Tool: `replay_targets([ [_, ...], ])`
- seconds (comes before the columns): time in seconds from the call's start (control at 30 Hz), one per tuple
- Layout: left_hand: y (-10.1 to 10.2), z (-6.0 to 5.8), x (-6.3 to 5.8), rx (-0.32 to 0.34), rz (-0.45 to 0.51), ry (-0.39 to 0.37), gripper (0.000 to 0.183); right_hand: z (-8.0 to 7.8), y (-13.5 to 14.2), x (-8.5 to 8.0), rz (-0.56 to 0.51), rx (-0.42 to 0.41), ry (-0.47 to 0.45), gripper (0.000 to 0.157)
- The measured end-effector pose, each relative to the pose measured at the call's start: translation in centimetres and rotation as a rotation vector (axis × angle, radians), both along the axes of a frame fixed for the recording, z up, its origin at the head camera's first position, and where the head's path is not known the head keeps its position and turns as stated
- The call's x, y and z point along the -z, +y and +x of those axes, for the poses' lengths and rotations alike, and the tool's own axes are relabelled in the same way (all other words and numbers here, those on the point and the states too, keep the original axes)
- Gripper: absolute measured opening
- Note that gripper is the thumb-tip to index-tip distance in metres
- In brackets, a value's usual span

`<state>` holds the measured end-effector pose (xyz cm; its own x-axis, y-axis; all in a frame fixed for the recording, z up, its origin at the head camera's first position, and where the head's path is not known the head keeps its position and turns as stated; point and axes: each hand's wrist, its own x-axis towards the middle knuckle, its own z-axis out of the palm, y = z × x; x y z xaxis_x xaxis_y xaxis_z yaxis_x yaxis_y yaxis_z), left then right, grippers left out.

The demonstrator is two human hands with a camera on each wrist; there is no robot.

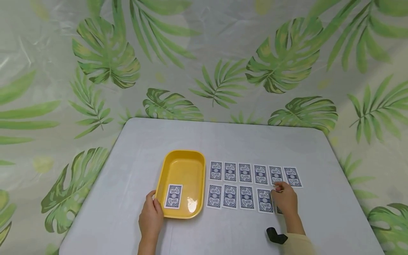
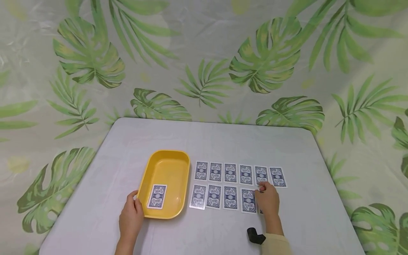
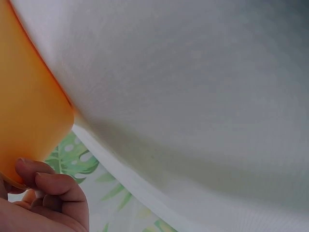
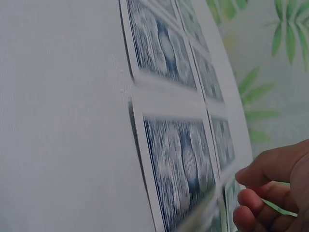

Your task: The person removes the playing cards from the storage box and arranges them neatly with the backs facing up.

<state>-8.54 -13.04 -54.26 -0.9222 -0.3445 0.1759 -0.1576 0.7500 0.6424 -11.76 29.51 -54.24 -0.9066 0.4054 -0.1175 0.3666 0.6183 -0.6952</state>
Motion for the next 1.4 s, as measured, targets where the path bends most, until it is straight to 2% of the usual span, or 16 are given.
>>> replay_targets([
  [0.5, -0.1, -0.2, -0.1, 0.004, -0.003, -0.029, 0.030, -3.3, -8.4, -1.5, -0.074, -0.176, 0.073, 0.023],
  [0.8, 0.0, -0.2, -0.3, -0.003, 0.007, -0.047, 0.031, -4.9, -11.7, -2.6, -0.091, -0.254, 0.139, 0.023],
  [1.4, -0.2, -0.4, -0.3, -0.003, 0.015, -0.069, 0.032, -6.8, -18.0, -4.9, -0.142, -0.385, 0.191, 0.020],
])
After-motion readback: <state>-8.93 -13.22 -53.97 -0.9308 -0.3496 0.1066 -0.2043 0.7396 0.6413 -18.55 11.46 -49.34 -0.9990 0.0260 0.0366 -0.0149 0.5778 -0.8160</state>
